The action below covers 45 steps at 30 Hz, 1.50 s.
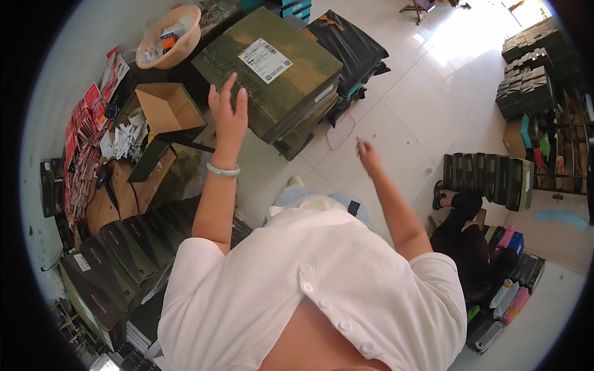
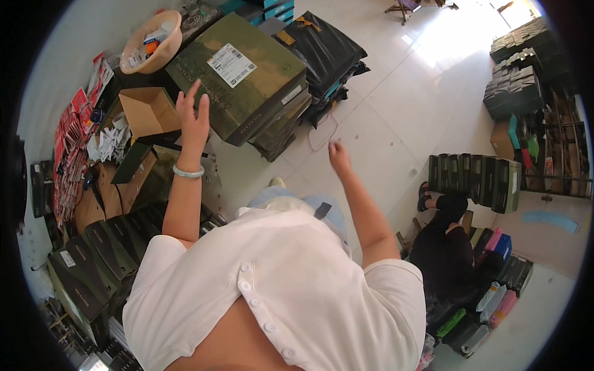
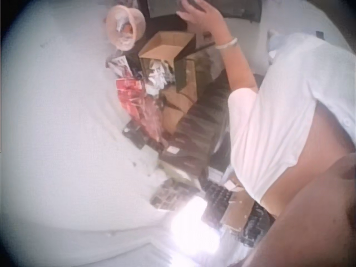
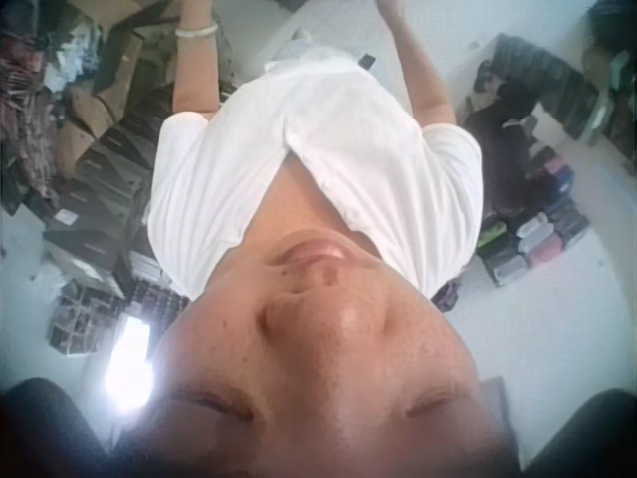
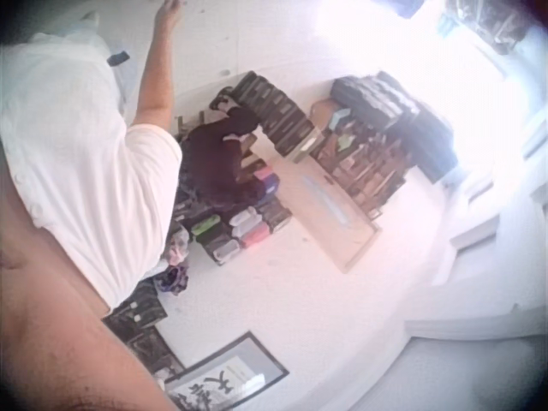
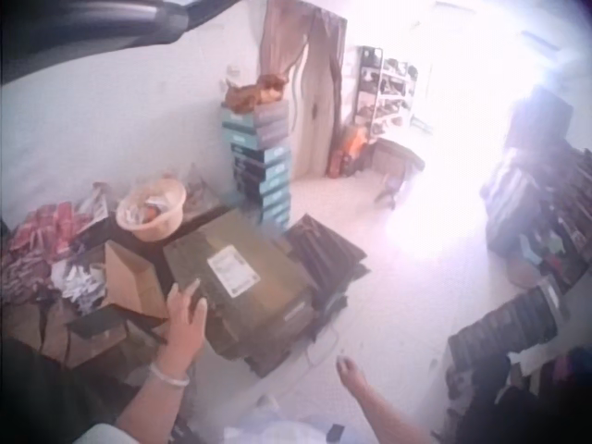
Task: The person places a black shoe into a green box, closes it, and uses a hairdryer to heat a label on the box. They then stack multiple green boxes on the floor and on a table, moving them between locations.
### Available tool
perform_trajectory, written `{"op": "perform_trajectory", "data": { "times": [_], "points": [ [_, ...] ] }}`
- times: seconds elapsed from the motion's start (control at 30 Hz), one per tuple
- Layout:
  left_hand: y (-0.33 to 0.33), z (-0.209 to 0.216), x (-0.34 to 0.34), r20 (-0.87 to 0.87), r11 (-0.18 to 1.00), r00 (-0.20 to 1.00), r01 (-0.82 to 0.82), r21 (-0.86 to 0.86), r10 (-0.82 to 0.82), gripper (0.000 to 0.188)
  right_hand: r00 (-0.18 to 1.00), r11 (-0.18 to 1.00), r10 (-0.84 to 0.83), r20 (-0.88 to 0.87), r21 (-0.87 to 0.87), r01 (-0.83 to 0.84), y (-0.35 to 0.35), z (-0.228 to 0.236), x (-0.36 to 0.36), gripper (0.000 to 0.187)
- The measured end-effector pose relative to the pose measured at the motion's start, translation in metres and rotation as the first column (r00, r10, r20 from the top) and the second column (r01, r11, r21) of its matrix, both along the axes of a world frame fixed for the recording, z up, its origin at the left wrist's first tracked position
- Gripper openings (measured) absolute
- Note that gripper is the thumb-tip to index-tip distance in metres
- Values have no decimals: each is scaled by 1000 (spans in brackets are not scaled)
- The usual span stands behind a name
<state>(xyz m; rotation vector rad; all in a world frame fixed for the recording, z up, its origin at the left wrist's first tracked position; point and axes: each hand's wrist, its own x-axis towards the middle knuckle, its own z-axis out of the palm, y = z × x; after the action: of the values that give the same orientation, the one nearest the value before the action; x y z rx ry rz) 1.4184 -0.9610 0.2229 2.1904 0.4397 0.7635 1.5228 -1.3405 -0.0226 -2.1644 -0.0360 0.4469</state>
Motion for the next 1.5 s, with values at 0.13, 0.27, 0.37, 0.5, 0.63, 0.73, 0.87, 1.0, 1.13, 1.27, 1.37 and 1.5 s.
{"op": "perform_trajectory", "data": {
  "times": [0.13,0.27,0.37,0.5,0.63,0.73,0.87,1.0,1.13,1.27,1.37,1.5],
  "points": [
    [11,-27,15,-72,994,994,-82,76,87,45,942,950,-32,334,303,-75,109,154,91,30],
    [12,-46,15,-41,993,992,-119,11,119,48,912,916,154,380,290,-276,205,234,151,35],
    [1,-36,17,-71,970,983,-181,-160,171,49,786,854,494,371,-39,-518,267,240,208,54],
    [-7,-39,11,-104,917,964,-265,-297,245,51,614,703,707,350,-261,-662,356,251,230,71],
    [-17,-34,7,-49,840,942,-320,-438,333,57,494,628,761,421,-283,-725,407,230,258,73],
    [-25,-47,11,34,726,903,-322,-607,429,66,438,620,760,480,-332,-711,409,221,265,68],
    [-33,-38,9,-180,557,886,-414,-720,427,80,470,605,795,383,-439,-665,409,237,255,69],
    [-34,-40,12,-208,554,889,-422,-718,408,86,448,599,801,397,-508,-619,411,239,264,71],
    [-28,-37,8,-238,547,884,-441,-712,403,86,369,582,809,457,-537,-611,421,232,272,72],
    [-28,-34,4,-245,519,879,-446,-730,410,86,373,569,822,430,-582,-581,424,234,268,74],
    [-35,-37,-1,-252,507,873,-455,-732,418,87,376,572,820,431,-593,-567,418,229,267,76],
    [-31,-42,-22,-203,530,865,-449,-720,458,86,360,556,827,433,-525,-645,411,240,231,75]
  ]
}}
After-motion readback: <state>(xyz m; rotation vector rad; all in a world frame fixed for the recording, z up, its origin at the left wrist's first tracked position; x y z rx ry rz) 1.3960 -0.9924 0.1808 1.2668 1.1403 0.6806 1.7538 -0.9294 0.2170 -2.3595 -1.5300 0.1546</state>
